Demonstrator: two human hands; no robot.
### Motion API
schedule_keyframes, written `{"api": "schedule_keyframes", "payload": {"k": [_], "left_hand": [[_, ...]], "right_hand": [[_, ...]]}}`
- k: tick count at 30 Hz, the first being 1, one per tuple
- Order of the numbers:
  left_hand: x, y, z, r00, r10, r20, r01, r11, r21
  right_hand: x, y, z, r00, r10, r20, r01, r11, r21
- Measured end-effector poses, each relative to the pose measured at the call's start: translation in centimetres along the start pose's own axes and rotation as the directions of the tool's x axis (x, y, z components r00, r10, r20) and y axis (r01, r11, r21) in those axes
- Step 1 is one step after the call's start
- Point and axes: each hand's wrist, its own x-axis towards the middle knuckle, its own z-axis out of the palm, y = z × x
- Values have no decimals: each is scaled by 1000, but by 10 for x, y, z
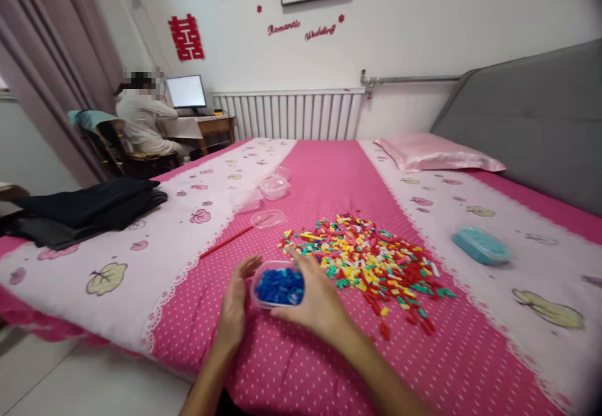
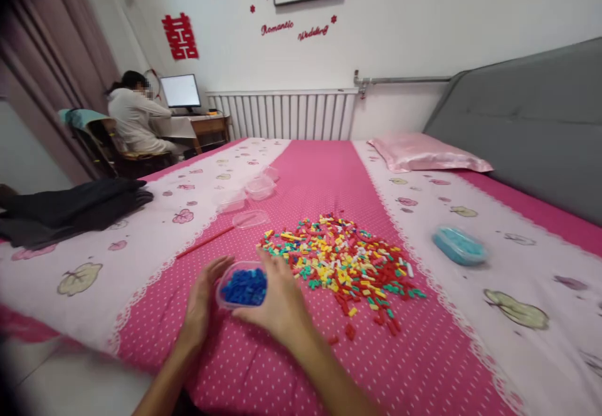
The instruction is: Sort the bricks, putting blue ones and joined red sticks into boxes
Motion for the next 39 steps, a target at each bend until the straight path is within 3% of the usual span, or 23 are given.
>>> {"api": "schedule_keyframes", "payload": {"k": [2,5,8,11,15,28,33,36,39], "left_hand": [[-7,-5,-2,999,-40,11,40,995,-96],[-13,-12,-4,988,-141,-60,127,973,-193],[-15,-17,-4,976,-186,-116,162,968,-191],[-15,-19,-1,978,-160,-136,135,976,-174],[-15,-20,3,981,-87,-173,64,989,-134],[-9,-27,10,999,12,-31,-15,995,-99],[-5,-28,11,999,27,-33,-29,997,-78],[-2,-29,13,998,30,-54,-34,996,-76],[1,-32,14,997,30,-72,-36,996,-80]], "right_hand": [[-3,-5,27,999,13,-34,-13,1000,6],[-11,2,55,998,1,-70,2,999,46],[-26,15,67,979,-102,-178,120,989,88],[-45,24,71,921,-200,-335,232,971,59],[-57,23,72,886,-187,-425,227,973,44],[-47,14,66,920,-123,-373,107,992,-63],[-44,8,66,922,-122,-367,92,991,-97],[-53,-2,56,918,-135,-374,98,988,-116],[-79,-2,30,900,-182,-395,97,969,-227]]}}
